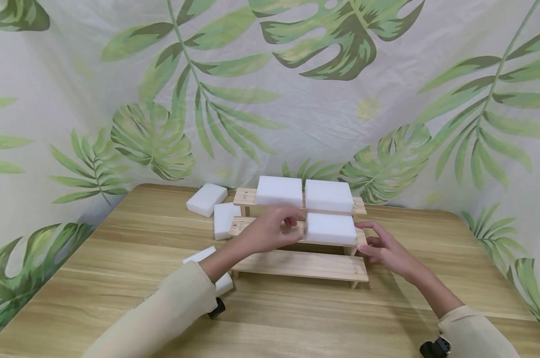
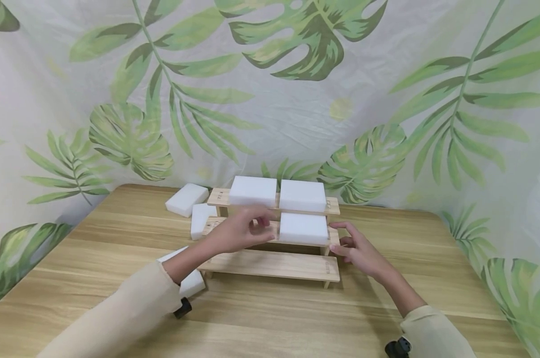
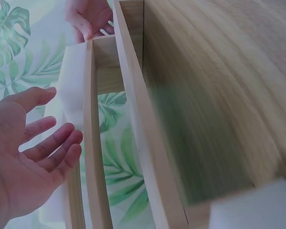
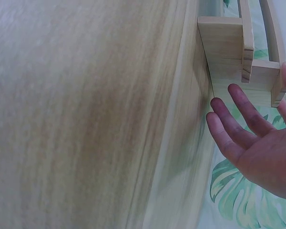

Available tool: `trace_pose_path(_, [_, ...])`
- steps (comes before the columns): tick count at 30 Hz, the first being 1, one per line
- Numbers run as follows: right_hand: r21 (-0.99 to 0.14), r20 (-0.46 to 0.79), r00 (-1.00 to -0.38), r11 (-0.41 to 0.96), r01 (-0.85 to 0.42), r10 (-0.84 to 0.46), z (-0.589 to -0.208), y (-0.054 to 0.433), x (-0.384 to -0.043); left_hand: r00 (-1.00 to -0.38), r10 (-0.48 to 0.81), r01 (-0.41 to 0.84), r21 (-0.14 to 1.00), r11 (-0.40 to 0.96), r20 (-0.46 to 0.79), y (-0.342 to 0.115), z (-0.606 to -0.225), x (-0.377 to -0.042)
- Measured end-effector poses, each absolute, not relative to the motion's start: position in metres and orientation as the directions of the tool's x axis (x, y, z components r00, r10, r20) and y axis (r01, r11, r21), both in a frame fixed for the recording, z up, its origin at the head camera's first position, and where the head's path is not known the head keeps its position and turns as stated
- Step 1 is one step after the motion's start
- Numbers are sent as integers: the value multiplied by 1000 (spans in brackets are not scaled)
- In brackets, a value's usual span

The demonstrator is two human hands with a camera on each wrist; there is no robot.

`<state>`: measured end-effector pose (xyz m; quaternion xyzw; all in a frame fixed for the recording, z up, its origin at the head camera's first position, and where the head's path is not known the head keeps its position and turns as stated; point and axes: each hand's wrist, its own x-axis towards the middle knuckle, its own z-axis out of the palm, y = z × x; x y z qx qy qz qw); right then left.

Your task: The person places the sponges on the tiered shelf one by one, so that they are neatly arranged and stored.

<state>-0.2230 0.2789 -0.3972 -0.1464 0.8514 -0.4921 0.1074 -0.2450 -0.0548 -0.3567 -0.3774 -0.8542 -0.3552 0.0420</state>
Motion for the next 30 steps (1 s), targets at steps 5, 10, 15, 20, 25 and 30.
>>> trace_pose_path(5, [-870,-39,-934,471,-143,-356,-397,279,-223,-730,598,656,585,478,330,-78,-356,-240])
trace_pose_path(10, [-872,-36,-932,466,-147,-361,-397,279,-223,-730,584,665,568,485,357,-104,-355,-238])
trace_pose_path(15, [-875,-35,-930,461,-148,-365,-397,279,-222,-734,574,660,577,481,362,-135,-358,-237])
trace_pose_path(20, [-874,-35,-931,462,-147,-363,-396,279,-221,-765,552,627,582,518,334,-167,-362,-237])
trace_pose_path(25, [-872,-39,-932,468,-144,-360,-396,278,-221,-798,523,585,593,553,299,-193,-364,-235])
trace_pose_path(30, [-870,-40,-933,471,-144,-359,-395,277,-221,-812,530,555,601,576,243,-213,-368,-234])
